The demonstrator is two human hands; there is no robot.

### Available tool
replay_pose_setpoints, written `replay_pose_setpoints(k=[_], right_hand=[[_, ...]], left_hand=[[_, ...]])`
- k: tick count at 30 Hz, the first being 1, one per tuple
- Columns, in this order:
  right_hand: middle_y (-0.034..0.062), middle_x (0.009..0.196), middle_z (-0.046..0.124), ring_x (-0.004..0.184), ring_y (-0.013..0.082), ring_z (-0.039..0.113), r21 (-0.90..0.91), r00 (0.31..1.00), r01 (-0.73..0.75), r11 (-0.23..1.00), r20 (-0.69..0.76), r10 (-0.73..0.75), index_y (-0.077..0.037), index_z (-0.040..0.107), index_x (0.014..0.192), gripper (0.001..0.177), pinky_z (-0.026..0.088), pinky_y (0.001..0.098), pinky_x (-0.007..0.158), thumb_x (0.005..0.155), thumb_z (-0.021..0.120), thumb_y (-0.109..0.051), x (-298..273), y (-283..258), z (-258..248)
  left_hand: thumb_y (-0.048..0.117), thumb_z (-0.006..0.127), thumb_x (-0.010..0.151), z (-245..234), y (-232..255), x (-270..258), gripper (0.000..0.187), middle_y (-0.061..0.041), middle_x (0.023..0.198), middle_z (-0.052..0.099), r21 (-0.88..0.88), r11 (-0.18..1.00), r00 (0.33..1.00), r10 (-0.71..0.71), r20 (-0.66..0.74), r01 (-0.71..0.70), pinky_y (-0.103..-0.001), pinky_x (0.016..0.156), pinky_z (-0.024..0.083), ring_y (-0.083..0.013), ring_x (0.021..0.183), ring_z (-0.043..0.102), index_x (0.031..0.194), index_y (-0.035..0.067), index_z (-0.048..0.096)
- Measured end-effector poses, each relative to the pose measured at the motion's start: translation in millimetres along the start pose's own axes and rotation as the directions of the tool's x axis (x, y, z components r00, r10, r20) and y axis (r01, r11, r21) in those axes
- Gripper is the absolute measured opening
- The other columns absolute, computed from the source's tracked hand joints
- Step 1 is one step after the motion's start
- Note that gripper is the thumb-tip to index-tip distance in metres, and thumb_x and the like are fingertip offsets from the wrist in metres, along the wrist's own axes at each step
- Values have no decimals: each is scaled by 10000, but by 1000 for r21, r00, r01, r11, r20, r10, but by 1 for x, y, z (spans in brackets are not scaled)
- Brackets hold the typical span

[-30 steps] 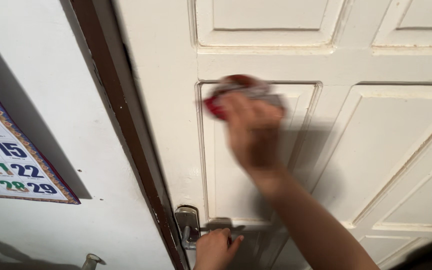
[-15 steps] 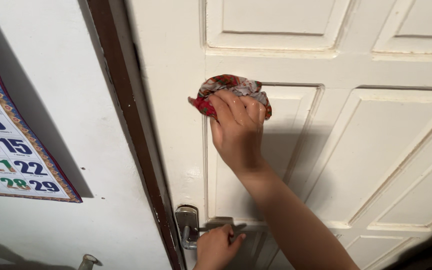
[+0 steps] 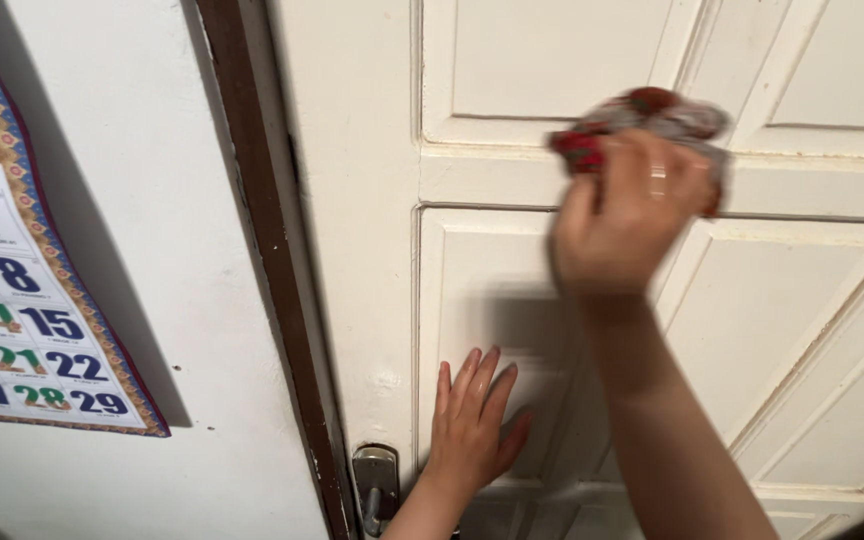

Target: The person wipes the surface and panels of a white wooden door using a red patterned cloth, cleaning both the main flat areas and the recessed edges.

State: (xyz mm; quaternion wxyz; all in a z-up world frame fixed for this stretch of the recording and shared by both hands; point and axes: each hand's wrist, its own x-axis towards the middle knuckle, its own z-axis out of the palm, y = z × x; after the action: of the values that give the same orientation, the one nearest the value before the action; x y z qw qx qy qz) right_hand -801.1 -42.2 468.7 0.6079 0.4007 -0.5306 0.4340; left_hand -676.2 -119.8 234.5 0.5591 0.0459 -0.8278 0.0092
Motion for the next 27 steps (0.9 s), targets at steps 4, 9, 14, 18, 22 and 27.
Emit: replay_pose_setpoints(k=[4,9,14,18,22,27], right_hand=[[167,1237,641,1200,349,541,89,999,47,995,-6,-46,17,670,1160,354,415,506,1077,807,670,34,1,-56,41],[107,1239,664,1167,300,551,218,981,170,961,50,-185,-23,681,1188,314,431,476,1041,877,695,13,5,-56,37],[134,1169,678,1117,306,529,-22,991,123,992,-45,-124,-2,700,1117,294,399,467,1029,841,634,75,4,12,-11],[133,1213,651,1164,297,492,65,995,-58,996,-78,63,25,661,1155,278,408,420,1075,904,576,109,-6,-16,7],[133,1238,660,1153,331,541,115,998,53,992,12,-55,-6,685,1186,379,416,491,1010,809,667,18,-5,-87,48],[131,1237,687,1182,294,552,85,962,267,960,36,-271,9,695,1212,374,431,491,1057,849,640,74,3,-46,25]], left_hand=[[372,761,840,48,-20,-8,719,-160,1556,422,97,995,999,-39,5,38,-658,1146,209,-355,1463,354,1442,107,471],[460,690,955,73,-29,-17,676,-113,1596,412,328,945,995,30,-91,2,-596,1191,214,-294,1497,355,1502,145,450],[481,663,986,70,-30,-15,670,-104,1604,410,356,934,993,64,-100,-24,-577,1189,242,-286,1490,371,1528,153,445],[490,661,977,67,-27,-16,682,-91,1598,413,352,936,994,66,-88,-31,-573,1167,253,-290,1472,390,1527,157,437],[502,647,943,70,-28,-10,654,-77,1540,432,363,931,990,79,-113,-33,-589,1133,262,-293,1448,397,1494,198,469],[490,649,998,65,-30,-15,615,-71,1579,462,356,934,990,80,-117,-33,-576,1147,299,-268,1469,412,1504,179,490]])
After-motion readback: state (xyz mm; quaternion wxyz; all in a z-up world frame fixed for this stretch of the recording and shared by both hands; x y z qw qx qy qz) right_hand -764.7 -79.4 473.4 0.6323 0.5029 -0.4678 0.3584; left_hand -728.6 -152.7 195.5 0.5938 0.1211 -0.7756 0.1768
